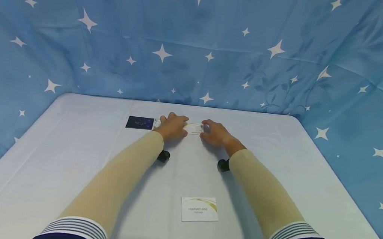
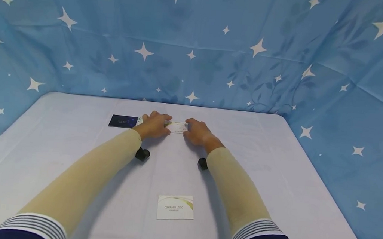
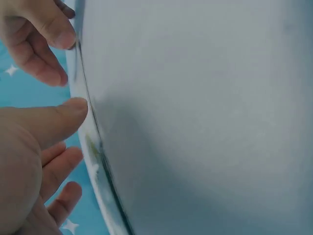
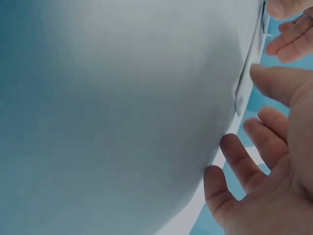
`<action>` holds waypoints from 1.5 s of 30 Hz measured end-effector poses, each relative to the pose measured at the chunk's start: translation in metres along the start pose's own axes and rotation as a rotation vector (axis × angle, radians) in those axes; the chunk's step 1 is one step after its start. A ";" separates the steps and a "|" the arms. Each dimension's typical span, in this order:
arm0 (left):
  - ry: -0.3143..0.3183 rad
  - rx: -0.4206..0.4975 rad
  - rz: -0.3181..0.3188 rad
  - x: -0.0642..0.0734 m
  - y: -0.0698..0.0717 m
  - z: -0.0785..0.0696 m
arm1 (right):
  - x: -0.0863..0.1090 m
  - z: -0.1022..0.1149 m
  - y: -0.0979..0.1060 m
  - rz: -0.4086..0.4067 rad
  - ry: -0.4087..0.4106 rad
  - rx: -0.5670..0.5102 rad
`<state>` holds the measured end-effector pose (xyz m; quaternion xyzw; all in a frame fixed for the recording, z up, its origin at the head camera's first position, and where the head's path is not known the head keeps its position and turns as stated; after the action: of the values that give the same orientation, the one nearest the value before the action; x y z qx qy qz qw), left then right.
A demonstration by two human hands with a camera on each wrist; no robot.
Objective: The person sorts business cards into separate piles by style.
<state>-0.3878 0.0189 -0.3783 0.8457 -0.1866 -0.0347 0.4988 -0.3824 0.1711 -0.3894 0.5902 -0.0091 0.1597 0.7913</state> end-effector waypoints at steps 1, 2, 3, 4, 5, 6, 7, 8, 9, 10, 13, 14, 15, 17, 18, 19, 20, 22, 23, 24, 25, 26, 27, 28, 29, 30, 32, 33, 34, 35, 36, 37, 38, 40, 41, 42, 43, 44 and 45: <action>-0.004 0.010 0.001 0.001 -0.001 -0.001 | 0.002 0.000 0.000 0.001 0.008 -0.011; -0.010 0.020 0.004 0.002 -0.001 -0.003 | 0.004 0.000 0.001 0.002 0.013 -0.023; -0.019 0.032 0.007 0.004 -0.001 -0.005 | 0.007 0.000 0.001 0.004 0.015 -0.035; -0.030 0.045 0.012 0.007 -0.001 -0.007 | 0.009 0.000 0.002 0.007 0.017 -0.050; -0.042 0.051 0.017 0.009 -0.001 -0.009 | 0.013 0.000 0.003 0.006 0.016 -0.068; -0.053 0.058 0.024 0.012 -0.001 -0.011 | 0.017 0.000 0.004 0.002 0.020 -0.084; -0.067 0.063 0.033 0.015 -0.002 -0.012 | 0.021 0.001 0.005 -0.001 0.024 -0.102; -0.079 0.070 0.043 0.019 -0.002 -0.013 | 0.025 0.001 0.006 -0.005 0.034 -0.114; -0.092 0.075 0.052 0.023 -0.001 -0.014 | 0.030 0.002 0.007 -0.009 0.042 -0.126; -0.104 0.082 0.058 0.028 -0.001 -0.015 | 0.036 0.003 0.008 -0.015 0.056 -0.136; -0.141 0.096 0.066 0.043 0.003 -0.018 | 0.054 0.005 0.010 -0.029 0.088 -0.157; -0.153 0.103 0.067 0.049 0.004 -0.019 | 0.061 0.006 0.010 -0.031 0.100 -0.159; -0.163 0.107 0.067 0.055 0.004 -0.020 | 0.067 0.006 0.009 -0.034 0.107 -0.167; -0.177 0.104 0.064 0.068 0.004 -0.022 | 0.082 0.006 0.007 -0.037 0.123 -0.180; -0.181 0.105 0.061 0.074 0.004 -0.022 | 0.089 0.007 0.006 -0.036 0.132 -0.184; -0.183 0.104 0.057 0.081 0.003 -0.022 | 0.097 0.007 0.005 -0.037 0.135 -0.186; -0.183 0.105 0.054 0.088 0.003 -0.023 | 0.104 0.008 0.003 -0.037 0.140 -0.187; -0.188 0.109 0.044 0.102 0.002 -0.023 | 0.120 0.009 0.000 -0.034 0.146 -0.184; -0.192 0.115 0.040 0.109 0.001 -0.024 | 0.127 0.010 -0.001 -0.032 0.146 -0.185; -0.198 0.126 0.041 0.116 -0.001 -0.025 | 0.135 0.012 -0.003 -0.025 0.147 -0.180; -0.202 0.140 0.048 0.123 -0.003 -0.026 | 0.142 0.012 -0.006 -0.018 0.149 -0.175; -0.202 0.157 0.058 0.130 -0.006 -0.027 | 0.149 0.014 -0.008 -0.008 0.155 -0.168; -0.200 0.174 0.071 0.137 -0.010 -0.028 | 0.156 0.015 -0.010 0.003 0.158 -0.164; -0.200 0.189 0.083 0.143 -0.013 -0.029 | 0.163 0.016 -0.013 0.013 0.164 -0.156; -0.202 0.208 0.098 0.149 -0.016 -0.031 | 0.169 0.017 -0.016 0.027 0.167 -0.150; -0.203 0.226 0.112 0.155 -0.019 -0.033 | 0.175 0.019 -0.019 0.041 0.172 -0.144; -0.219 0.251 0.133 0.164 -0.024 -0.037 | 0.186 0.021 -0.024 0.059 0.195 -0.139; -0.235 0.258 0.142 0.168 -0.027 -0.039 | 0.191 0.022 -0.026 0.068 0.209 -0.137; -0.252 0.263 0.149 0.171 -0.029 -0.042 | 0.195 0.023 -0.029 0.078 0.224 -0.134; -0.266 0.268 0.160 0.173 -0.031 -0.044 | 0.198 0.024 -0.032 0.089 0.238 -0.132; -0.278 0.267 0.169 0.175 -0.034 -0.045 | 0.201 0.025 -0.034 0.097 0.255 -0.125; -0.288 0.259 0.180 0.177 -0.037 -0.045 | 0.204 0.026 -0.037 0.101 0.272 -0.110; -0.292 0.250 0.194 0.179 -0.040 -0.045 | 0.206 0.027 -0.039 0.104 0.288 -0.091; -0.287 0.229 0.223 0.181 -0.046 -0.043 | 0.208 0.029 -0.042 0.102 0.311 -0.055; -0.280 0.218 0.237 0.182 -0.049 -0.042 | 0.209 0.030 -0.043 0.096 0.323 -0.034; -0.275 0.207 0.248 0.183 -0.052 -0.041 | 0.210 0.031 -0.044 0.087 0.332 -0.015; -0.271 0.201 0.255 0.183 -0.053 -0.040 | 0.210 0.032 -0.044 0.078 0.341 0.002; -0.271 0.200 0.261 0.184 -0.055 -0.040 | 0.211 0.033 -0.044 0.069 0.349 0.014; -0.272 0.199 0.264 0.185 -0.055 -0.040 | 0.211 0.033 -0.044 0.062 0.355 0.028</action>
<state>-0.1910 0.0117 -0.3820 0.8465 -0.3639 -0.0644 0.3831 -0.1645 0.1798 -0.3773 0.5632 0.1149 0.2856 0.7668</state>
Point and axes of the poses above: each hand's wrist, its own x-axis away from the middle knuckle, its own y-axis out of the back of the hand, z = x × y, the point moved 8 cm from there along -x, towards the middle knuckle, and after that the axes turned 7 degrees about x, right-handed, at the moved point
